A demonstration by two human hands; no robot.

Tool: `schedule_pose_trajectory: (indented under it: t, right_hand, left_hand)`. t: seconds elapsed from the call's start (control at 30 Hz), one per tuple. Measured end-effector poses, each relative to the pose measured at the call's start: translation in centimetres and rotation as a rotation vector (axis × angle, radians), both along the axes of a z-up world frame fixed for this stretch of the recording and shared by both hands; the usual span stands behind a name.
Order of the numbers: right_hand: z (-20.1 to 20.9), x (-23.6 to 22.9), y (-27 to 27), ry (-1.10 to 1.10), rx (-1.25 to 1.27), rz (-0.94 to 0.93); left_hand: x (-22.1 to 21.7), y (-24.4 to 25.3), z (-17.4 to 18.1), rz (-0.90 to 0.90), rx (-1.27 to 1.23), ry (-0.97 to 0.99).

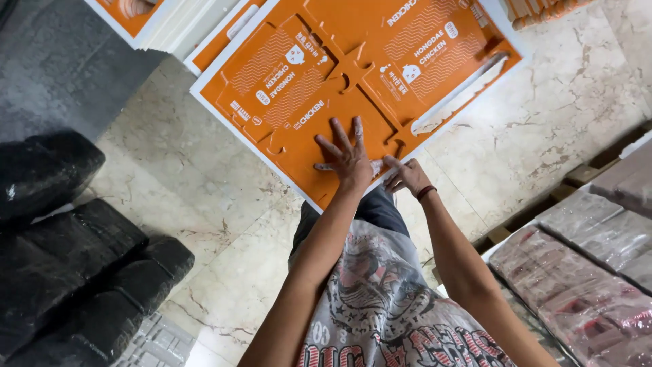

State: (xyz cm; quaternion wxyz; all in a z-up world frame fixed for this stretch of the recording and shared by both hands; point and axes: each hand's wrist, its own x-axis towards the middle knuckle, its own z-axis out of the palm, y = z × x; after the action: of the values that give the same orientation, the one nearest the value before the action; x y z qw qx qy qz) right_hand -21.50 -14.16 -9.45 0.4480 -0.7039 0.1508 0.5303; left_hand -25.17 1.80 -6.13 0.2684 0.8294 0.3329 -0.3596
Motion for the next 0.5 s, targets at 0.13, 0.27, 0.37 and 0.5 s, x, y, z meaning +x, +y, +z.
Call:
schedule_pose_trajectory:
  t: [0.13, 0.27, 0.37, 0.5]
  right_hand:
    - [-0.8, 0.3, 0.5, 0.009, -0.025, -0.040]
    - [4.1, -0.6, 2.1, -0.366, 0.162, 0.106]
    - [4.8, -0.6, 1.3, -0.441, 0.199, 0.183]
    - [-2.8, -0.7, -2.1, -0.106, 0.104, -0.048]
  left_hand:
    - [0.7, -0.1, 0.6, -0.021, 0.066, 0.003]
    - [1.1, -0.2, 0.9, 0.022, 0.042, 0.038]
    - [1.1, -1.0, 0.8, 0.012, 0.084, 0.024]
    - [0.6, -1.1, -0.5, -0.019, 0.114, 0.057]
